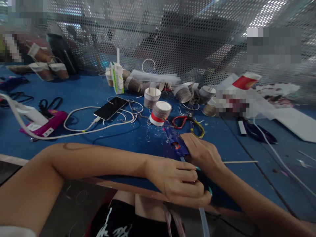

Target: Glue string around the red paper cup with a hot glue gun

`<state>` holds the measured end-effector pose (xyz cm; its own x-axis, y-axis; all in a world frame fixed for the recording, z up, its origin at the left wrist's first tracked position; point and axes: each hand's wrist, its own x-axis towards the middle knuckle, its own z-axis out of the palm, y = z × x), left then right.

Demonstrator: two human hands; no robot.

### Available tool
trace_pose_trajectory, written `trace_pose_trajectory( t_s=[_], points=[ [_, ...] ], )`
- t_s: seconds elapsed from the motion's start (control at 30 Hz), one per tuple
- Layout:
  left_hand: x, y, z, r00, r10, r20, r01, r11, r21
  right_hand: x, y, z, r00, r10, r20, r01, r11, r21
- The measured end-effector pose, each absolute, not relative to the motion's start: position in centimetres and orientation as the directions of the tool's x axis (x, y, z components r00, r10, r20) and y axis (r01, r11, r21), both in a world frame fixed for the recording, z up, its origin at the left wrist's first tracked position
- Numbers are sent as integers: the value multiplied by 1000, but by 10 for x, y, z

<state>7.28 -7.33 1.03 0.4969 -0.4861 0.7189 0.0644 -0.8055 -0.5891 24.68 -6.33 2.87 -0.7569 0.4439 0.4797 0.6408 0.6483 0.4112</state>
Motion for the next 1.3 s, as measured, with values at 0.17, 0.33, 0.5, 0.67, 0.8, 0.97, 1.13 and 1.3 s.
trace_pose_trajectory(
  t_s=[0.17, 0.33, 0.5, 0.67, 0.8, 0.97, 1.13, 1.3],
  points=[
    [74, -72, 10, 455, -494, 741, 71, -810, -583, 246, -61, 26, -762, 434, 481, 630, 669, 394],
    [76, -74, 11, 434, -478, 763, 79, -824, -561, 248, -60, 24, -760, 437, 481, 631, 674, 383],
    [75, -75, 11, 443, -459, 770, 86, -833, -546, 247, -60, 24, -764, 433, 479, 624, 684, 377],
    [75, -75, 10, 462, -450, 764, 98, -830, -549, 244, -60, 26, -756, 438, 486, 637, 662, 395],
    [75, -76, 9, 472, -444, 762, 117, -825, -553, 245, -60, 24, -754, 449, 479, 643, 652, 401],
    [75, -75, 9, 470, -439, 766, 115, -830, -546, 246, -60, 23, -749, 477, 461, 653, 651, 388],
    [74, -75, 10, 473, -437, 765, 108, -833, -542, 244, -59, 25, -756, 425, 498, 638, 650, 414],
    [73, -74, 11, 488, -445, 751, 96, -828, -553, 244, -60, 25, -756, 437, 487, 642, 641, 421]
  ],
)
